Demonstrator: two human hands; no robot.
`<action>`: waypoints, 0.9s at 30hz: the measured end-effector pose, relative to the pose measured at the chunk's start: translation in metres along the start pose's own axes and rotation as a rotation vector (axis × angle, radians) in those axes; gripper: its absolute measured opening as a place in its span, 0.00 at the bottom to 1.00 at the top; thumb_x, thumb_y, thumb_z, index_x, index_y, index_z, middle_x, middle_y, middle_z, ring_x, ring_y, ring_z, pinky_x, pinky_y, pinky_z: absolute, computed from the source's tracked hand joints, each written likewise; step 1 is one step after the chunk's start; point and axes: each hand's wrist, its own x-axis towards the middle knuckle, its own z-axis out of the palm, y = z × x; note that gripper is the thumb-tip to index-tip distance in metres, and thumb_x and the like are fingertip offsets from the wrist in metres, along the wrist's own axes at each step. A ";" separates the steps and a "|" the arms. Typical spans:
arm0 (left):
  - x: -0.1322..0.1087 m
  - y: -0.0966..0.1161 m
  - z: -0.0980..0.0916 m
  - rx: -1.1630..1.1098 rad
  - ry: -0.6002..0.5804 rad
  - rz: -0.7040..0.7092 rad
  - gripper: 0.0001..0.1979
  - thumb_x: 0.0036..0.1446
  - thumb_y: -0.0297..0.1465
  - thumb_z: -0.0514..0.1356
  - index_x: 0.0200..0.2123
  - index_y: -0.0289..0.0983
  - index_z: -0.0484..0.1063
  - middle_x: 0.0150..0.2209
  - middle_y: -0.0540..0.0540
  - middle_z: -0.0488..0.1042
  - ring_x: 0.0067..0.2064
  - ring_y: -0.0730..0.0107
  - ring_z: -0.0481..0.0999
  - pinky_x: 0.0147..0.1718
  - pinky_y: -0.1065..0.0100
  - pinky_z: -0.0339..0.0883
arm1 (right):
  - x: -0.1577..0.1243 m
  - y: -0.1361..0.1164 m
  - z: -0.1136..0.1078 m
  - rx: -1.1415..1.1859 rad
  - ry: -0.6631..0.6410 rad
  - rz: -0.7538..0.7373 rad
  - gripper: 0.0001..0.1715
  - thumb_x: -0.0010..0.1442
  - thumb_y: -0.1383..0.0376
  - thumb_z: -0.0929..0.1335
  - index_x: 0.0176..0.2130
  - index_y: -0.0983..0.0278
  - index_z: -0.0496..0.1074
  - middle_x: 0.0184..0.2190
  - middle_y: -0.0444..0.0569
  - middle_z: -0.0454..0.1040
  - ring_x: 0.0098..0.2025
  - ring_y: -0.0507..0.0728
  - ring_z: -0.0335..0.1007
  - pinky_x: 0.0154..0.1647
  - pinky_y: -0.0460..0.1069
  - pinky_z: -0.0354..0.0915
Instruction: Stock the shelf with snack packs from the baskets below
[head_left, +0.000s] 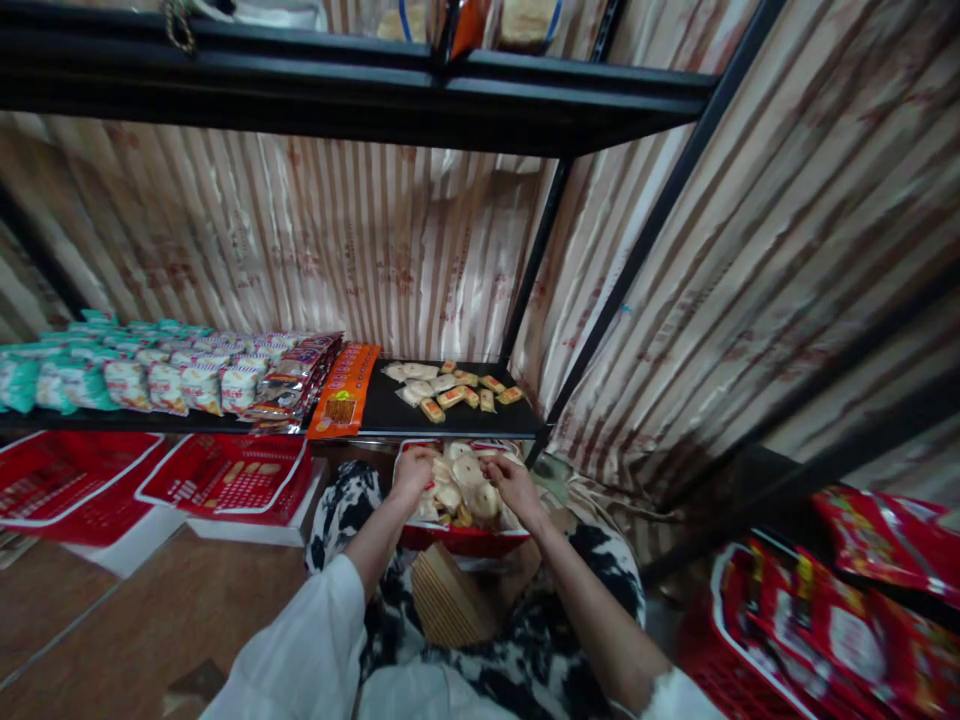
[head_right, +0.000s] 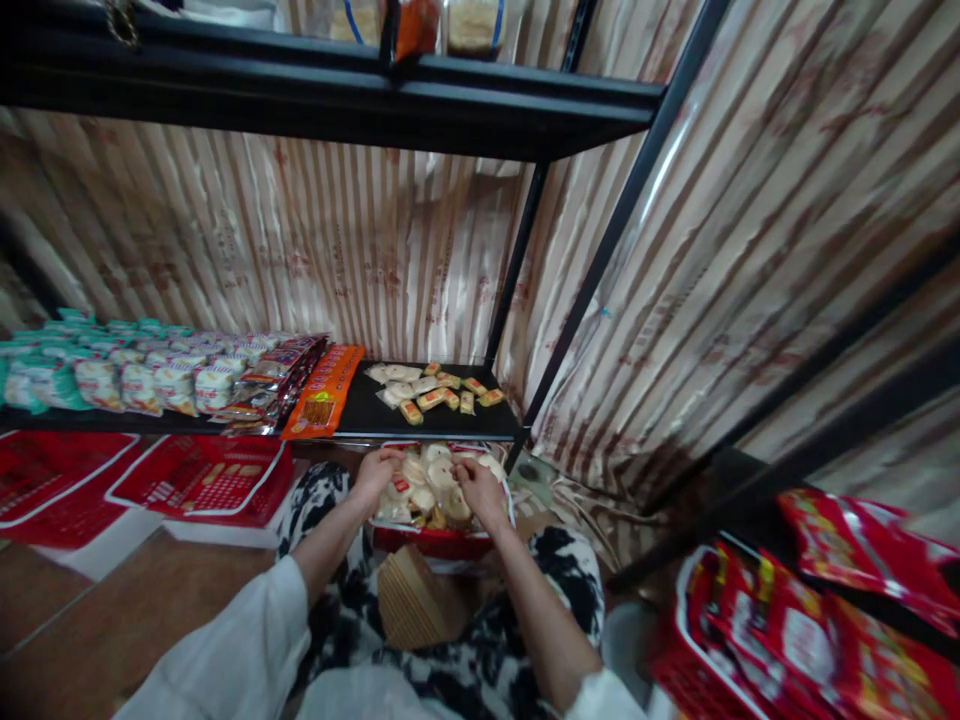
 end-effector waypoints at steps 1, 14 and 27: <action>0.006 0.004 0.002 -0.017 0.011 -0.005 0.06 0.45 0.22 0.58 0.27 0.34 0.74 0.21 0.50 0.72 0.21 0.77 0.69 0.22 0.76 0.64 | 0.007 0.000 -0.003 -0.001 -0.003 -0.012 0.16 0.54 0.57 0.62 0.37 0.61 0.74 0.32 0.49 0.78 0.35 0.57 0.74 0.38 0.52 0.68; 0.114 0.040 0.000 -0.264 0.149 -0.124 0.07 0.47 0.18 0.57 0.30 0.34 0.69 0.26 0.49 0.69 0.29 0.76 0.72 0.32 0.73 0.69 | 0.116 -0.024 0.071 -0.098 -0.079 -0.166 0.16 0.55 0.60 0.62 0.40 0.62 0.74 0.38 0.49 0.77 0.40 0.57 0.73 0.43 0.51 0.66; 0.199 0.037 0.020 -0.501 0.053 -0.163 0.09 0.54 0.27 0.55 0.39 0.35 0.71 0.40 0.44 0.75 0.41 0.74 0.75 0.44 0.70 0.66 | 0.215 -0.060 0.125 -0.872 -0.201 -0.307 0.26 0.55 0.64 0.65 0.54 0.66 0.65 0.53 0.56 0.67 0.56 0.63 0.56 0.55 0.54 0.54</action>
